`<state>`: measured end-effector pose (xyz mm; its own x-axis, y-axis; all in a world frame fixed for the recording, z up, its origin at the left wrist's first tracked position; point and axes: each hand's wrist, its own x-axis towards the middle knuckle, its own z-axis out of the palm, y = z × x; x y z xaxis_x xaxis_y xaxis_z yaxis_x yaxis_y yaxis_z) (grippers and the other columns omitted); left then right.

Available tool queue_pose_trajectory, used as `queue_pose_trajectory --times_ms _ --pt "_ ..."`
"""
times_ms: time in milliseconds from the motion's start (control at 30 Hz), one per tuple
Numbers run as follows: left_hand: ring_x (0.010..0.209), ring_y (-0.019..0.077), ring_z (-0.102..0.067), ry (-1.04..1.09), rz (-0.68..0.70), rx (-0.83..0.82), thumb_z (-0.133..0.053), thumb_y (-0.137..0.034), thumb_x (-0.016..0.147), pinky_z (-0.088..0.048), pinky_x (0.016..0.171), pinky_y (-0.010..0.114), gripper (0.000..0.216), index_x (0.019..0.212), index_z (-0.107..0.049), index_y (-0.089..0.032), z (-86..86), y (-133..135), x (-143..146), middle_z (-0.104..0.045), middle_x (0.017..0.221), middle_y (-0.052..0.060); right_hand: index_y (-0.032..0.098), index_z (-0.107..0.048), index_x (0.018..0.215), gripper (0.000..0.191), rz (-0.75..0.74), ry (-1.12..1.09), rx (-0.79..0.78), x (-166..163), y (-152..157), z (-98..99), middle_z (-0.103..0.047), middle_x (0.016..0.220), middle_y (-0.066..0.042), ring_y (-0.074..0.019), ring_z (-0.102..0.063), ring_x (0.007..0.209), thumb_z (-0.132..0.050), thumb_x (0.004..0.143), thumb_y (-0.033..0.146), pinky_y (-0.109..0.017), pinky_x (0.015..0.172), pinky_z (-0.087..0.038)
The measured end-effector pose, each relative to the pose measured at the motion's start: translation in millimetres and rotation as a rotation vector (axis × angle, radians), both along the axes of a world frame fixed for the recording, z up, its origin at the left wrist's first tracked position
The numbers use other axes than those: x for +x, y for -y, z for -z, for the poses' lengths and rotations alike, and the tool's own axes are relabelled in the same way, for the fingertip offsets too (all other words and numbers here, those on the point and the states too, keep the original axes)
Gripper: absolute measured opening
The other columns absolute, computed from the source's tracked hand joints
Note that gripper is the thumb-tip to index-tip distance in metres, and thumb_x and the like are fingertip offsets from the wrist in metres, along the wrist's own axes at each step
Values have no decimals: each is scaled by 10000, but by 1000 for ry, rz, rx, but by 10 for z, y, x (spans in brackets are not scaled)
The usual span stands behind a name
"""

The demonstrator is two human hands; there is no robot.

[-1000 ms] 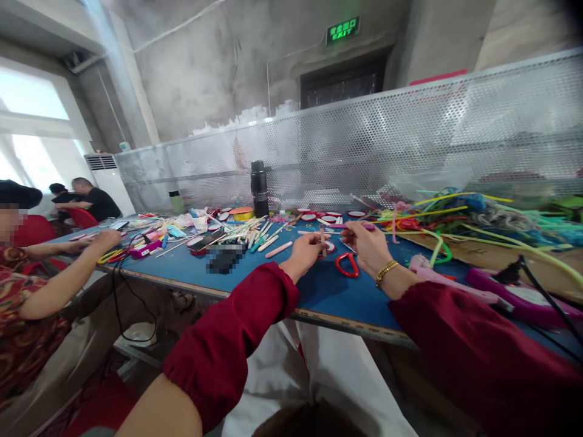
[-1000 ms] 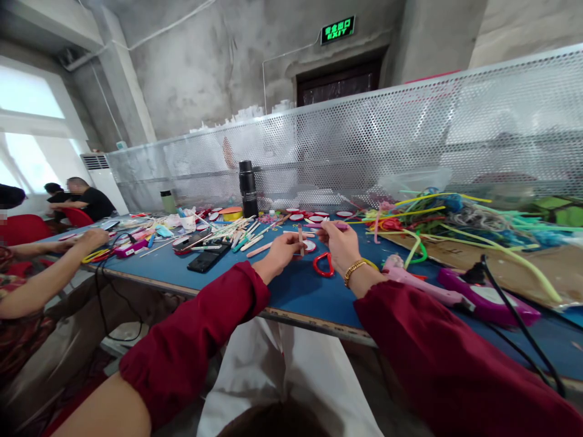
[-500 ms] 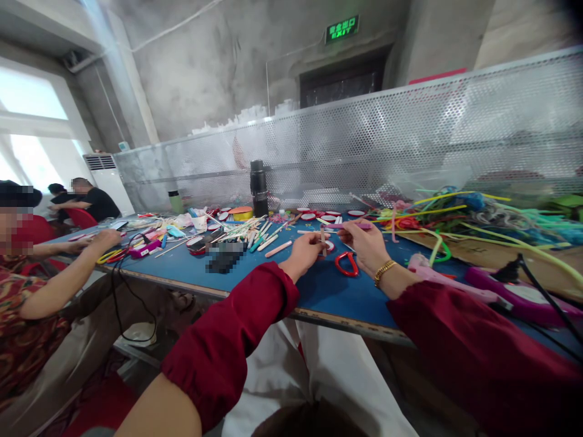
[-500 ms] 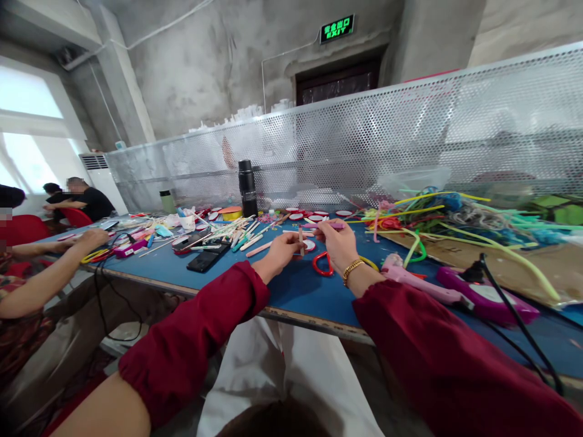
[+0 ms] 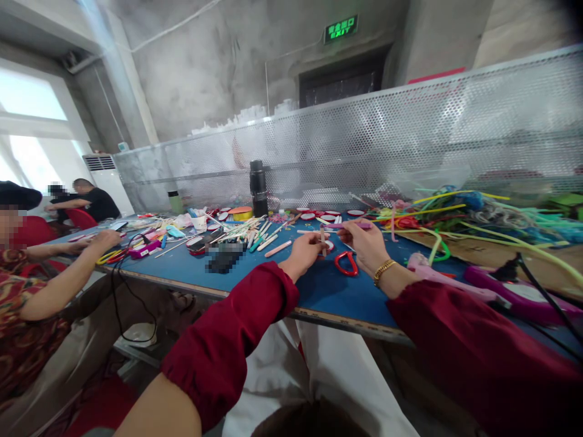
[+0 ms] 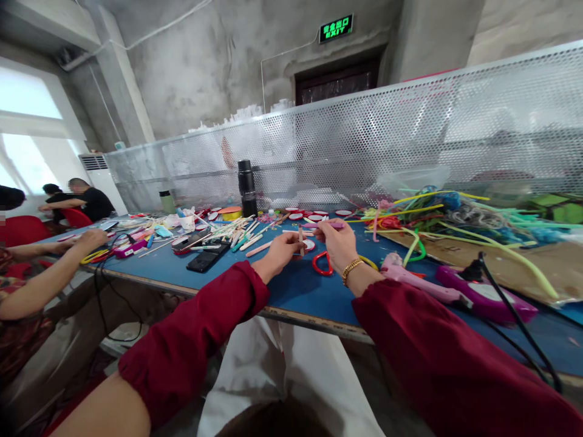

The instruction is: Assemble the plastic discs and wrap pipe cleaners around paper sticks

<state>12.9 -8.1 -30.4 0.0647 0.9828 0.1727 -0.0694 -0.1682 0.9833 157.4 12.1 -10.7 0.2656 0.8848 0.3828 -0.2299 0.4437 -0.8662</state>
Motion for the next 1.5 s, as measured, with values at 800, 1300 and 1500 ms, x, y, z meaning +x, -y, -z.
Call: queue_pose_trajectory --times_ms 800,1300,1500 --pt "694 123 -618 -18 -3 -8 -662 -117 853 -545 750 270 168 1002 -715 -175 3 5 -5 -705 834 17 229 -596 677 251 13 57 40 15 -38 30 -651 583 0 -144 -605 527 -787 615 379 -276 517 -513" --pt "688 124 -623 -18 -2 -1 -659 -111 852 -531 717 268 163 997 -704 -171 10 -5 -5 -692 831 17 223 -600 656 239 7 23 9 -13 22 -9 -652 574 -1 -133 -578 536 -806 607 334 -267 523 -497" --pt "703 120 -625 -16 7 -12 -656 -108 859 -532 724 258 177 1021 -695 -166 3 2 -5 -693 840 17 218 -609 667 252 -1 0 10 -14 23 -8 -659 578 -5 -132 -592 548 -818 598 340 -263 545 -510"
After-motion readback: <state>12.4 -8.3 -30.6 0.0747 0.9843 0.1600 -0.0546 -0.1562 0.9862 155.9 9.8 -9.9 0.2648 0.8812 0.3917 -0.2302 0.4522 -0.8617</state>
